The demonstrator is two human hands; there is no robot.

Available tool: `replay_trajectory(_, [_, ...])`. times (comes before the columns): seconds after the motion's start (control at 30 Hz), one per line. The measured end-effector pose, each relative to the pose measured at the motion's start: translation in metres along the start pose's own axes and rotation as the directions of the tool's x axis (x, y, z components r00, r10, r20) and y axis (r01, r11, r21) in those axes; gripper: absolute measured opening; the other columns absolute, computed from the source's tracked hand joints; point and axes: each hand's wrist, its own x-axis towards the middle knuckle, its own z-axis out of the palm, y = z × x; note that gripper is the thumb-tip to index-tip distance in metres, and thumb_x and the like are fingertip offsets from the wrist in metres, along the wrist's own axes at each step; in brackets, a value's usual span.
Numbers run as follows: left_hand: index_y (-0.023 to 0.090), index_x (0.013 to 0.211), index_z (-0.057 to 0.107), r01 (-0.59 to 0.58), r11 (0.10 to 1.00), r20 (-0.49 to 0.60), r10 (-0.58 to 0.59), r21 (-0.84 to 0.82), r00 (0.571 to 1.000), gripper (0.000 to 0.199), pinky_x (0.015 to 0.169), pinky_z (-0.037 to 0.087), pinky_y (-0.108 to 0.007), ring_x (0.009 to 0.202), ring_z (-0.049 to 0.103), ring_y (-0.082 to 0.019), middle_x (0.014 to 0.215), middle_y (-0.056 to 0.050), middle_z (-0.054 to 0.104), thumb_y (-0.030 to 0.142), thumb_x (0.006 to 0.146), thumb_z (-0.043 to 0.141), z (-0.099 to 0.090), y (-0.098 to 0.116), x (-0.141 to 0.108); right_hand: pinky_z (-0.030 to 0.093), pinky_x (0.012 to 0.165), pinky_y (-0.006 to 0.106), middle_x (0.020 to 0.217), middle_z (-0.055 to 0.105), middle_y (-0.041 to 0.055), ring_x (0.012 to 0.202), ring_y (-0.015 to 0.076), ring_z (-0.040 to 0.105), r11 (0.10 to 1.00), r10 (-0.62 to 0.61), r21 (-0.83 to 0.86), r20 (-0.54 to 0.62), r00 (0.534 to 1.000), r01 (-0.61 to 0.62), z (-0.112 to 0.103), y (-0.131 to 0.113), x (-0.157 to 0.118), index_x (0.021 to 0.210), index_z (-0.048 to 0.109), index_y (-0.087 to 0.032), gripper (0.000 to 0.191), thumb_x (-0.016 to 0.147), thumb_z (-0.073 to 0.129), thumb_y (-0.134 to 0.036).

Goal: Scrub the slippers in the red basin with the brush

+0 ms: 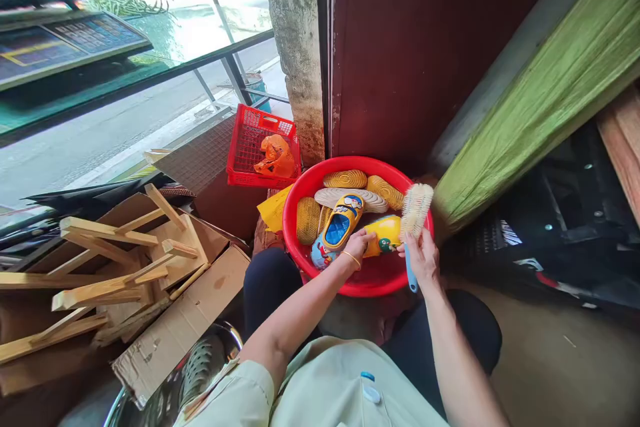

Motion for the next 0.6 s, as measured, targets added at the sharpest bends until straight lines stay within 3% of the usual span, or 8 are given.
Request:
replay_trajectory(0.23, [0.015,0.112,0.070,0.030,0.984,0.006,-0.029,-0.174,1.000,0.045,0.094,0.057,-0.045,0.099,0.074,-0.029,0.102,-0.012,0.078,0.042,0.076,0.077,-0.017,0.017,0.000,0.055,0.047,0.026,0.085,0.073,0.0085,0.057,0.0178,0.068,0.994,0.049,-0.093,-0.054,0.997,-0.054,0.008,-0.007,-0.022,0.138,0.054,-0.013,0.074,0.088,0.055,-0.067])
replay_trajectory(0.43, [0.013,0.103,0.074,-0.086,0.990,0.073,0.095,-0.112,0.993,0.053,0.094,0.056,-0.042,0.099,0.073,-0.029,0.104,-0.014,0.078,0.037,0.060,0.094,-0.013,0.018,-0.013,0.059,0.053,0.032,0.105,0.076,0.0161,0.052,0.0179,0.067,0.961,0.004,-0.276,0.010,1.000,-0.001,0.009,-0.022,-0.028,0.159,0.033,-0.012,0.082,0.095,0.048,-0.061])
replay_trajectory(0.53, [0.015,0.102,0.075,-0.131,0.991,0.107,0.133,-0.034,0.985,0.052,0.088,0.057,-0.038,0.091,0.074,-0.026,0.101,-0.011,0.078,0.041,0.061,0.093,-0.007,0.022,-0.013,0.062,0.071,0.036,0.123,0.072,0.0229,0.081,0.0266,0.076,0.879,-0.165,-0.455,-0.006,0.986,0.144,0.006,-0.024,-0.026,0.160,0.033,-0.009,0.076,0.100,0.041,-0.053])
replay_trajectory(0.6, [0.015,0.100,0.075,-0.169,0.986,0.119,0.166,0.012,0.979,0.050,0.084,0.057,-0.036,0.084,0.072,-0.023,0.097,-0.009,0.078,0.043,0.063,0.092,-0.004,0.024,-0.010,0.061,0.084,0.037,0.131,0.068,0.0229,0.104,0.0307,0.074,0.790,-0.265,-0.561,0.052,0.963,0.248,0.010,-0.020,-0.030,0.159,0.037,-0.010,0.069,0.102,0.038,-0.048])
